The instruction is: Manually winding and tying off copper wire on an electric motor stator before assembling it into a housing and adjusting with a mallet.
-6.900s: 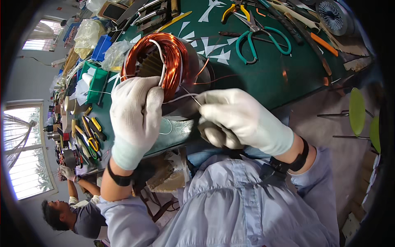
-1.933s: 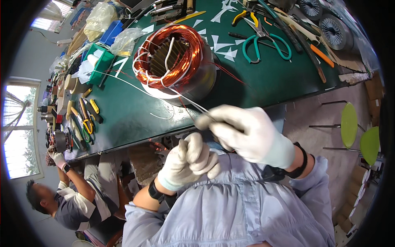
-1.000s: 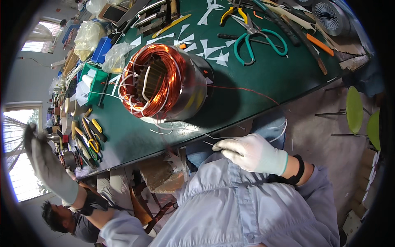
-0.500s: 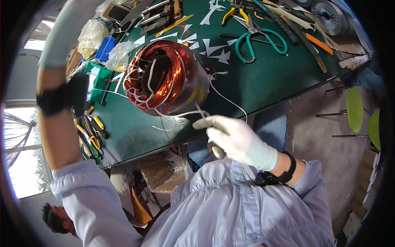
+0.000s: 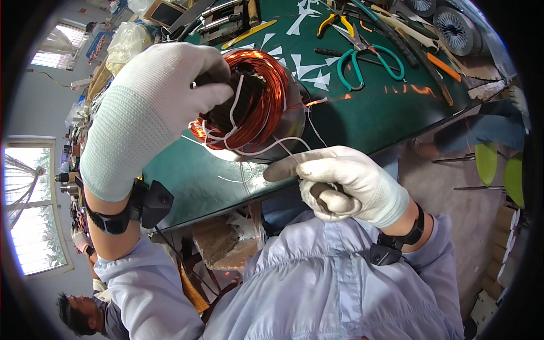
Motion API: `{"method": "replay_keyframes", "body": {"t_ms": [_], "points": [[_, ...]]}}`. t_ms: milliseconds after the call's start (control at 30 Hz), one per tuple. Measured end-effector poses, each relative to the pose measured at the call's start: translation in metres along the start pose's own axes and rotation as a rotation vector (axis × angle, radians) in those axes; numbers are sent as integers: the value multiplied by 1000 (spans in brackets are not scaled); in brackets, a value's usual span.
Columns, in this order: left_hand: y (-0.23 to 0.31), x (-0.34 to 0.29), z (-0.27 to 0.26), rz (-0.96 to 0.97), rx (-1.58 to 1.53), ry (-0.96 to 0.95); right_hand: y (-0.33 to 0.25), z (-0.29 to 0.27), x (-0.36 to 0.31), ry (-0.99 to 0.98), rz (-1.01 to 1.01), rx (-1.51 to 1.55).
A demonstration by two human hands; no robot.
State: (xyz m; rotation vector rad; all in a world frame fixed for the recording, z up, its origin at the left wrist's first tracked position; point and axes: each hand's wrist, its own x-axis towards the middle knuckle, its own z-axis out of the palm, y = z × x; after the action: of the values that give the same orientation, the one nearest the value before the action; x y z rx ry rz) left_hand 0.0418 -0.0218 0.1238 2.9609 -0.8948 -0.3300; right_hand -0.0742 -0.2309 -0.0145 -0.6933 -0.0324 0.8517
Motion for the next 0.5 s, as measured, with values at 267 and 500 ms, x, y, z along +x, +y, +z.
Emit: {"method": "replay_keyframes", "body": {"t_ms": [267, 500], "points": [[-13, -6, 14, 136, 42, -5, 0, 11, 10, 13, 43, 15], [-11, 2, 24, 221, 96, -21, 16, 6, 30, 388, -285, -549]]}}
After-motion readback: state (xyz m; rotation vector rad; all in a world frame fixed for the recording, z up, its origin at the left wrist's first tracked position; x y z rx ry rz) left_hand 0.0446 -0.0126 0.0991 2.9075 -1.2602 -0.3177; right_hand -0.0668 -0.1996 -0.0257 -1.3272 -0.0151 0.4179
